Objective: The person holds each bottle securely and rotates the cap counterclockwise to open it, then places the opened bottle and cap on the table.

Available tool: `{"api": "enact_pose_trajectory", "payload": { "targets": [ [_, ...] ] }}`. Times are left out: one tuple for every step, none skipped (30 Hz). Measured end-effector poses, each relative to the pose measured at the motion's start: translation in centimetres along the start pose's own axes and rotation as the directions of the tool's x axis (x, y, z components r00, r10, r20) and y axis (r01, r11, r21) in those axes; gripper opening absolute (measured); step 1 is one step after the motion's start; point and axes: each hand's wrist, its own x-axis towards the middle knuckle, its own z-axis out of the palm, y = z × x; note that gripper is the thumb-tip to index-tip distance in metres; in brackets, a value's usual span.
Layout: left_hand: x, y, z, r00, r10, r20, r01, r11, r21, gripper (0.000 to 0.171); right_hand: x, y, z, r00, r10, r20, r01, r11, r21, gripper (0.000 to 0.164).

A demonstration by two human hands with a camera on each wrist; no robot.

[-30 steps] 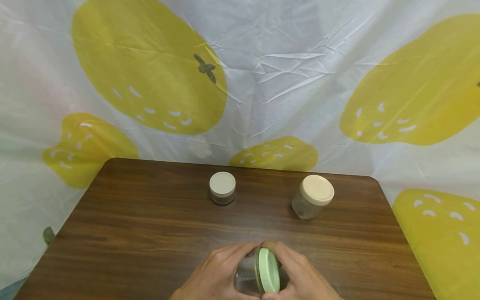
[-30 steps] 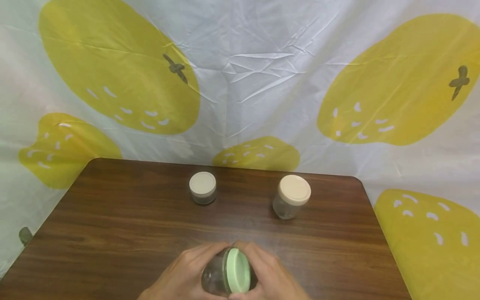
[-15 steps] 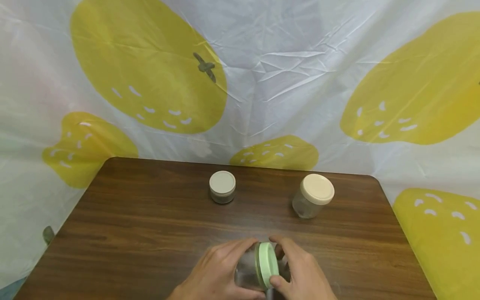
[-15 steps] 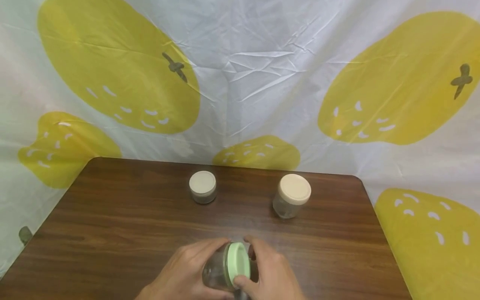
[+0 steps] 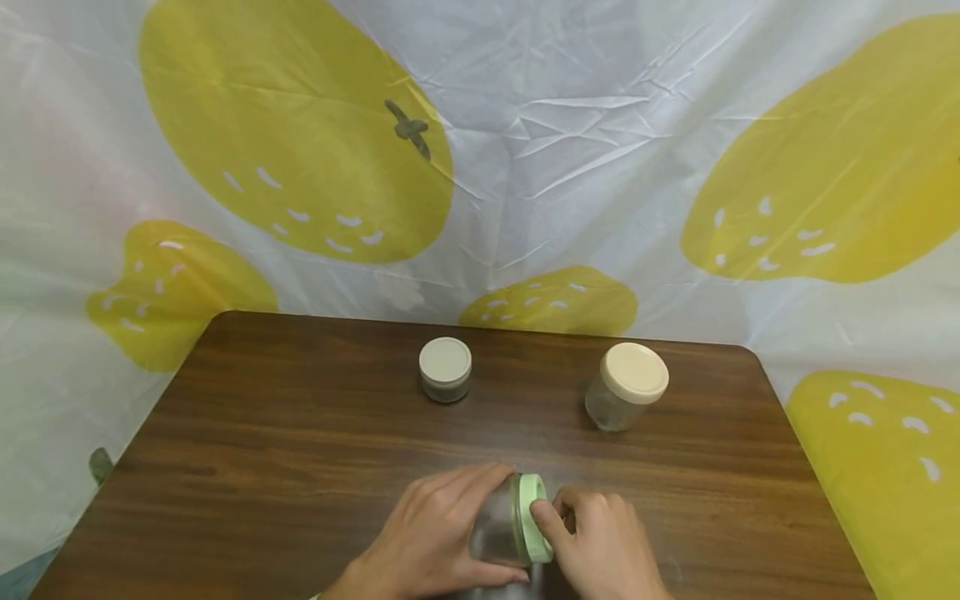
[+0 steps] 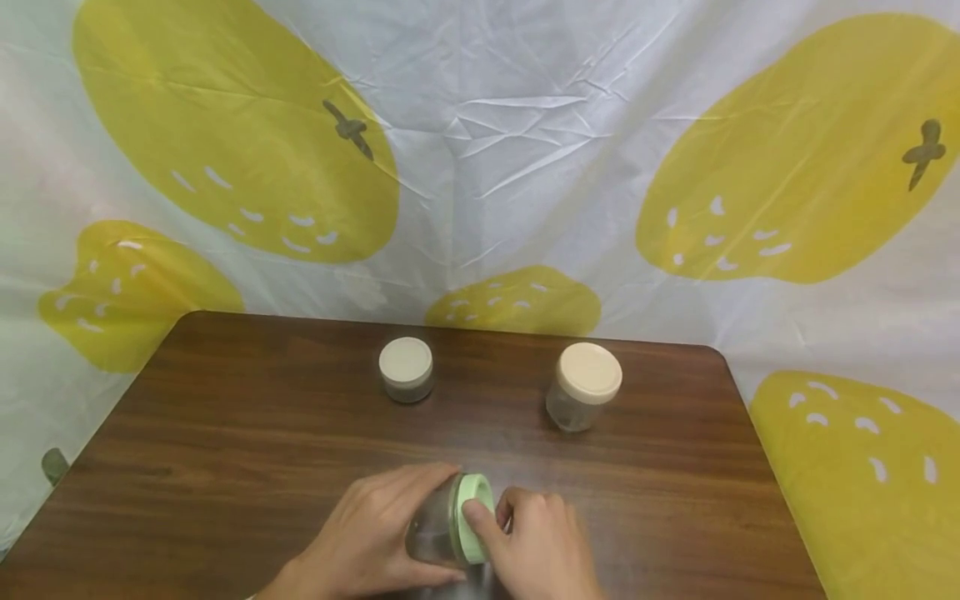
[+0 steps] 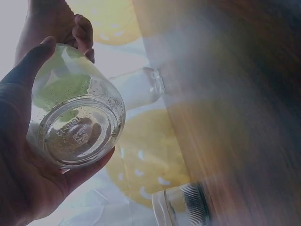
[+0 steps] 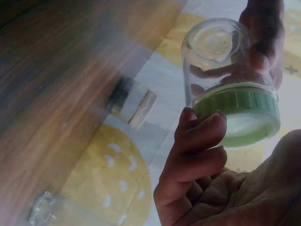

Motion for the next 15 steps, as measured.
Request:
{"api": "enact_pose_trajectory", "payload": {
  "targets": [
    [-0.01, -0.01, -0.01, 1.0, 0.003, -0.002, -0.003, 1.0, 0.002, 0.093, 0.05, -0.25, -0.05, 0.999, 0.03, 0.024, -0.03, 1.0, 0.001, 0.046],
    [-0.04, -0.02, -0.03, 1.0, 0.006, -0.003, -0.006, 1.0, 0.005, 0.093, 0.08, -0.46, -0.06, 0.998, 0.055, 0.043, -0.055, 0.998, 0.001, 0.046],
    [-0.06, -0.03, -0.03, 1.0, 0.01, -0.007, -0.01, 1.0, 0.01, 0.093, 0.1, -0.64, -0.05, 0.995, 0.078, 0.06, -0.079, 0.997, 0.004, 0.048],
    [-0.08, -0.04, -0.02, 1.0, 0.011, -0.008, -0.011, 1.0, 0.012, 0.093, 0.11, -0.78, -0.03, 0.993, 0.093, 0.07, -0.094, 0.996, 0.005, 0.048],
    [-0.1, -0.05, -0.01, 1.0, 0.01, -0.008, -0.01, 1.0, 0.014, 0.093, 0.15, -0.89, 0.0, 0.992, 0.102, 0.076, -0.103, 0.995, 0.008, 0.049],
    [-0.12, -0.06, 0.0, 1.0, 0.007, -0.006, -0.007, 1.0, 0.013, 0.093, 0.16, -0.98, 0.02, 0.991, 0.107, 0.08, -0.109, 0.994, 0.011, 0.049],
    [-0.12, -0.06, -0.02, 1.0, 0.004, -0.003, -0.004, 1.0, 0.016, 0.093, 0.17, -1.03, 0.04, 0.992, 0.104, 0.077, -0.105, 0.994, 0.01, 0.049],
    [-0.11, -0.06, -0.03, 1.0, 0.001, -0.001, -0.001, 1.0, 0.019, 0.094, 0.16, -1.06, 0.07, 0.992, 0.1, 0.075, -0.101, 0.995, 0.011, 0.048],
    [-0.08, -0.05, -0.03, 1.0, -0.003, 0.001, 0.003, 1.0, 0.02, 0.094, 0.17, -1.1, 0.07, 0.993, 0.093, 0.071, -0.094, 0.995, 0.012, 0.048],
    [-0.05, -0.04, -0.04, 1.0, -0.009, 0.003, 0.009, 1.0, 0.022, 0.094, 0.18, -1.11, 0.09, 0.994, 0.084, 0.064, -0.085, 0.996, 0.013, 0.047],
    [-0.02, -0.03, -0.06, 1.0, -0.015, 0.006, 0.015, 1.0, 0.025, 0.094, 0.18, -1.11, 0.09, 0.996, 0.074, 0.057, -0.075, 0.997, 0.015, 0.045],
    [0.02, -0.01, -0.11, 1.0, -0.02, 0.007, 0.02, 0.999, 0.028, 0.094, 0.16, -1.09, 0.13, 0.997, 0.062, 0.048, -0.063, 0.998, 0.017, 0.044],
    [0.05, 0.01, -0.14, 1.0, -0.024, 0.006, 0.024, 0.999, 0.034, 0.095, 0.12, -1.04, 0.16, 0.998, 0.045, 0.038, -0.046, 0.999, 0.02, 0.042],
    [0.07, 0.01, -0.15, 1.0, -0.027, 0.004, 0.027, 0.999, 0.036, 0.095, 0.09, -0.98, 0.22, 0.999, 0.027, 0.027, -0.028, 0.999, 0.027, 0.04],
    [0.08, 0.01, -0.17, 1.0, -0.031, 0.003, 0.031, 0.999, 0.039, 0.095, 0.06, -0.9, 0.26, 1.0, 0.007, 0.017, -0.008, 0.999, 0.037, 0.038]
  ]
}}
